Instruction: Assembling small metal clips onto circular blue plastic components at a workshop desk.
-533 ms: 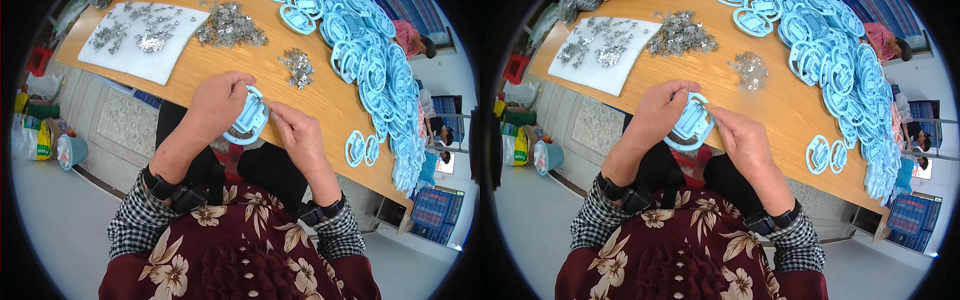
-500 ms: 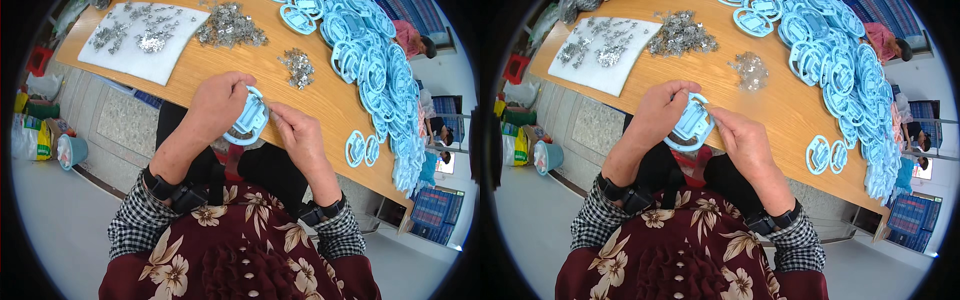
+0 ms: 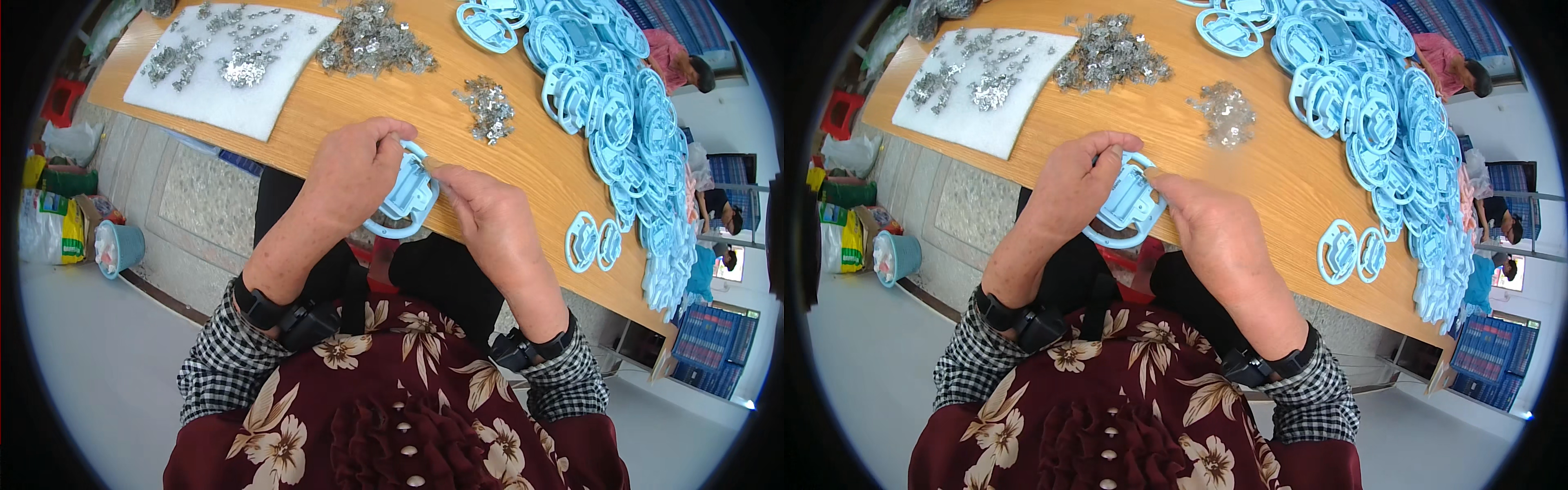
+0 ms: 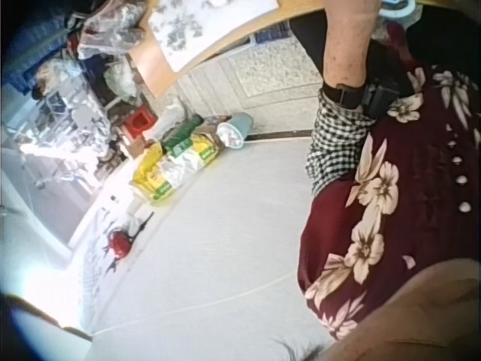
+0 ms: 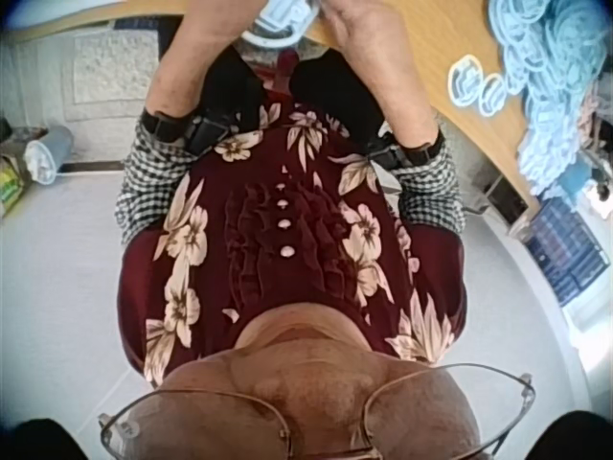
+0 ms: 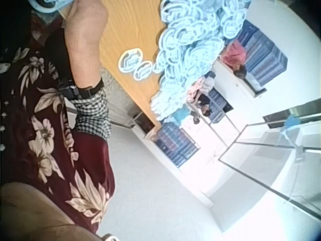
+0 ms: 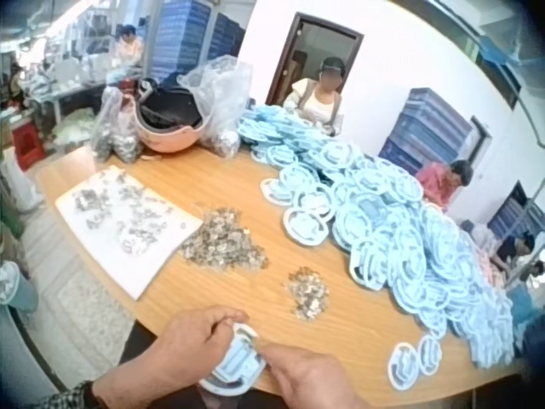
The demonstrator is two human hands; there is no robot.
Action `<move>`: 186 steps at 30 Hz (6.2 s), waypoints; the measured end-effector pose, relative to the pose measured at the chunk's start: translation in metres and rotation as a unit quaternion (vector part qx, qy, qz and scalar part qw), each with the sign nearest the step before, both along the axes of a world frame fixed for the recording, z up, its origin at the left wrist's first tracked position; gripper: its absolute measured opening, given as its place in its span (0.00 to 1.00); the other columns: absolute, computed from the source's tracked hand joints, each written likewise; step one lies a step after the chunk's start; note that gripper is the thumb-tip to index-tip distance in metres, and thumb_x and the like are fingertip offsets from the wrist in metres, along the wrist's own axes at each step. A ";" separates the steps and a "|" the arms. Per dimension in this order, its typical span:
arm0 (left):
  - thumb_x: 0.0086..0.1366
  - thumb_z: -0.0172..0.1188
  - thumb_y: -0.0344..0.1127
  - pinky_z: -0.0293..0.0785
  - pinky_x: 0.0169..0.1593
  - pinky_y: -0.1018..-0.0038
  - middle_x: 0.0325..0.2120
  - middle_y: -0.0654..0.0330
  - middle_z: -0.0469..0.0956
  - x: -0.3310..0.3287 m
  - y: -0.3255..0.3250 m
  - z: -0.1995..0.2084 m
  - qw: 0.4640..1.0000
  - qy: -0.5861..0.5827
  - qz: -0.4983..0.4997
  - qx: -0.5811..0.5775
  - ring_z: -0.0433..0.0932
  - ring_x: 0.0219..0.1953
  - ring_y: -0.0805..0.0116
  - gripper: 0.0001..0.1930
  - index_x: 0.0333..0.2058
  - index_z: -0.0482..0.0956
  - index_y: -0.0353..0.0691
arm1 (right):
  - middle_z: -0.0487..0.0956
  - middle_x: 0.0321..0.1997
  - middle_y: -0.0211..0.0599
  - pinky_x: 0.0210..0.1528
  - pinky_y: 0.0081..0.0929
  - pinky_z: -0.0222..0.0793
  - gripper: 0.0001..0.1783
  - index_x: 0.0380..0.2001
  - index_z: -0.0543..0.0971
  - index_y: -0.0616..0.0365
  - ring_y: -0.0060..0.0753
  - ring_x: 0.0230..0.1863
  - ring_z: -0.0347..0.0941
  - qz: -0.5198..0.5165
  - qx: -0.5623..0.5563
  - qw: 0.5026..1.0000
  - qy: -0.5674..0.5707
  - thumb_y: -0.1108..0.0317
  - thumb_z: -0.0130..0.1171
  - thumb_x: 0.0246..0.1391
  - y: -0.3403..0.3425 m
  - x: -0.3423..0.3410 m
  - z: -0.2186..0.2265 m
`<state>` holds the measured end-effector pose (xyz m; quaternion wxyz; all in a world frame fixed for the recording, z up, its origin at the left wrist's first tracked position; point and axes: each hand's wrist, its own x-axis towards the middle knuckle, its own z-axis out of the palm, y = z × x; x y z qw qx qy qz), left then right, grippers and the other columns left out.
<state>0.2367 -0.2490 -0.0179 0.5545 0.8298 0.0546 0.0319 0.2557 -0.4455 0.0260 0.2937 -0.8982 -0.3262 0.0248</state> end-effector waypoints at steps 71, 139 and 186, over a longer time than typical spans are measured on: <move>0.68 0.61 0.34 0.74 0.48 0.77 0.44 0.63 0.77 -0.034 0.002 0.054 0.978 -0.016 -0.152 -0.145 0.76 0.45 0.77 0.19 0.55 0.72 0.34 | 0.74 0.31 0.19 0.33 0.14 0.62 0.09 0.43 0.78 0.64 0.09 0.32 0.64 -0.006 0.284 0.887 0.364 0.69 0.54 0.67 -0.029 -0.020 0.031; 0.74 0.53 0.41 0.71 0.38 0.79 0.30 0.66 0.79 -0.027 0.002 0.025 0.995 -0.032 0.015 -0.094 0.73 0.33 0.80 0.14 0.41 0.80 0.35 | 0.76 0.26 0.28 0.33 0.24 0.65 0.16 0.31 0.77 0.63 0.18 0.30 0.69 -0.049 0.200 0.924 0.321 0.58 0.58 0.57 0.034 0.040 0.016; 0.69 0.51 0.30 0.76 0.52 0.65 0.46 0.43 0.80 -0.034 -0.014 -0.002 0.988 -0.066 0.057 -0.131 0.81 0.46 0.54 0.18 0.55 0.75 0.29 | 0.79 0.31 0.48 0.36 0.41 0.72 0.09 0.40 0.78 0.59 0.53 0.33 0.76 -0.053 0.059 0.994 -0.069 0.70 0.62 0.55 0.008 0.017 -0.006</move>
